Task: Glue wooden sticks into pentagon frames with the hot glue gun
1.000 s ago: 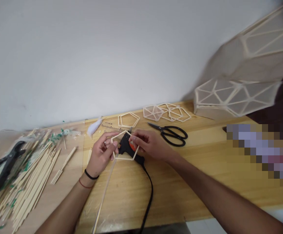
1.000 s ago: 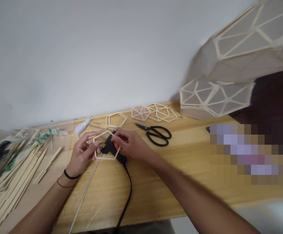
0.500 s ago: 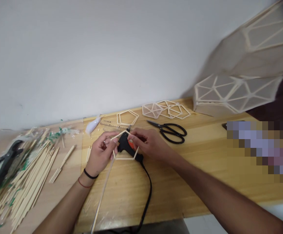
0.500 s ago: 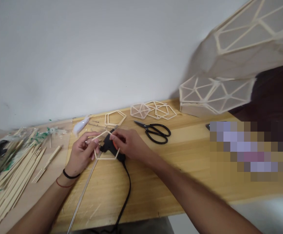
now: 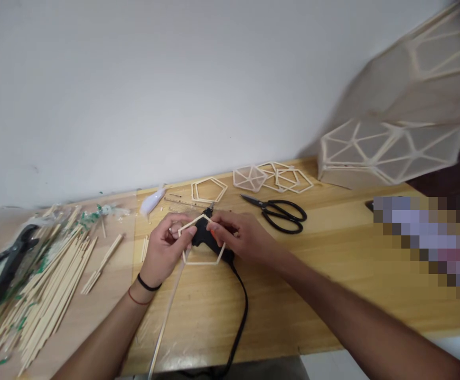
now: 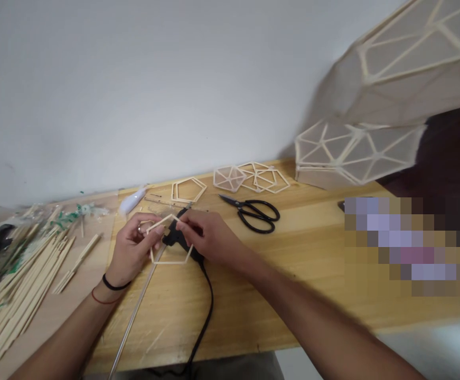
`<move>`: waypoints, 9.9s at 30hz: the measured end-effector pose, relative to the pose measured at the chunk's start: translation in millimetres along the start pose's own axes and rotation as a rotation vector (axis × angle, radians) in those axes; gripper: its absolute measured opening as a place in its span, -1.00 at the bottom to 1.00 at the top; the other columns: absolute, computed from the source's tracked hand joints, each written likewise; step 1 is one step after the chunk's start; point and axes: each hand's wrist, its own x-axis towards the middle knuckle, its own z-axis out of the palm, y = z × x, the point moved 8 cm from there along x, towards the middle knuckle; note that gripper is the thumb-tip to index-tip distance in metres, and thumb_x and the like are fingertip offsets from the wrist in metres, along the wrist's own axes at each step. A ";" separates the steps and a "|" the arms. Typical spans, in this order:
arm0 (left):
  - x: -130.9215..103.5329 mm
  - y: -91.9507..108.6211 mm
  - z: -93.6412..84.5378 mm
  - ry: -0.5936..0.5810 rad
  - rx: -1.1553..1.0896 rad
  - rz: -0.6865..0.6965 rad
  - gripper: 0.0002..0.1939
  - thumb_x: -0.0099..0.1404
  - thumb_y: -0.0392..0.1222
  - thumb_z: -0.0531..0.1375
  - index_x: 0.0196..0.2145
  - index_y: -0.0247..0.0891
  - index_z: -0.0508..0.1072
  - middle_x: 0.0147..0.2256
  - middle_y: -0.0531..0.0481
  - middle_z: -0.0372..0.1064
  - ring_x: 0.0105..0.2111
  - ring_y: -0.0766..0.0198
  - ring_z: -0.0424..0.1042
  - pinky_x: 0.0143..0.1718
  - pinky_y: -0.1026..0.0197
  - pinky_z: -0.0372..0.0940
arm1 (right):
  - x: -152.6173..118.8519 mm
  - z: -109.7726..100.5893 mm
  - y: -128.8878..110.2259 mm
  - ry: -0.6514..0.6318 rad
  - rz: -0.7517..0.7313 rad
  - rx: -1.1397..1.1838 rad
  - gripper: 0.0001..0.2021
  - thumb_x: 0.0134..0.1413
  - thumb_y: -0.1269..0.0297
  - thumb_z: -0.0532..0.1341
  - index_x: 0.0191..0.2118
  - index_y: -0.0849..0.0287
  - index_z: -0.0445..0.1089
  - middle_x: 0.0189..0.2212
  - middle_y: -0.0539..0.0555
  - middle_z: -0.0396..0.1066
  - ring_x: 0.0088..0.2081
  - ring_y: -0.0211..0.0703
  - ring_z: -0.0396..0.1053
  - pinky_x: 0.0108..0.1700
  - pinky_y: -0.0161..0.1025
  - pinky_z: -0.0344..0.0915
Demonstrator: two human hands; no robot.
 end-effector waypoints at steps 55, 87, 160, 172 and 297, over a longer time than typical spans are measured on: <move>0.5 0.2 -9.7 0.012 -0.114 0.046 -0.56 0.51 0.21 0.19 -0.03 -0.22 0.59 -0.36 0.00 0.48 -0.51 0.32 0.38 -0.51 0.26 0.21 | 1.7 -12.1 -2.9 0.026 -0.050 -0.036 -0.67 0.41 0.16 0.16 -0.42 0.14 0.42 -0.56 -0.02 0.43 -0.51 -0.23 0.31 -0.41 -0.26 0.15; -11.9 6.9 7.0 -0.098 0.012 0.116 -0.84 0.49 -0.09 0.30 -0.12 -0.24 0.53 -0.41 0.05 0.55 -0.55 0.40 0.42 -0.49 0.34 0.34 | -6.1 -1.3 -13.2 0.003 -0.153 -0.088 -0.74 0.44 0.28 0.18 -0.28 0.18 0.56 -0.57 -0.04 0.45 -0.53 -0.27 0.32 -0.41 -0.30 0.14; 3.3 -8.9 7.0 -0.115 -0.283 -0.074 -0.67 0.22 -0.02 0.52 -0.13 -0.19 0.61 -0.37 0.03 0.53 -0.52 0.38 0.40 -0.53 0.32 0.24 | 1.8 -16.1 0.4 0.049 -0.041 0.127 -0.64 0.44 0.04 0.20 -0.32 0.17 0.49 -0.58 -0.04 0.42 -0.56 -0.28 0.28 -0.46 -0.30 0.17; 8.6 -9.1 -5.4 0.004 -0.272 -0.068 -0.67 0.19 0.05 0.54 -0.29 -0.24 0.63 -0.55 0.08 0.46 -0.61 0.41 0.33 -0.58 0.34 0.17 | 2.6 -16.5 2.6 0.038 -0.023 0.132 -0.66 0.41 0.06 0.20 -0.31 0.19 0.51 -0.60 -0.05 0.39 -0.57 -0.28 0.26 -0.47 -0.30 0.14; 7.3 10.8 -28.7 0.146 -0.039 0.178 -0.51 0.50 0.24 0.21 -0.40 -0.16 0.23 -0.51 0.15 0.13 -0.54 0.35 0.15 -0.47 0.24 0.13 | -1.2 -30.0 -10.5 0.066 -0.065 0.559 -0.65 0.32 -0.03 0.37 -0.01 0.08 0.38 -0.13 0.12 0.63 -0.34 -0.19 0.60 -0.29 -0.22 0.59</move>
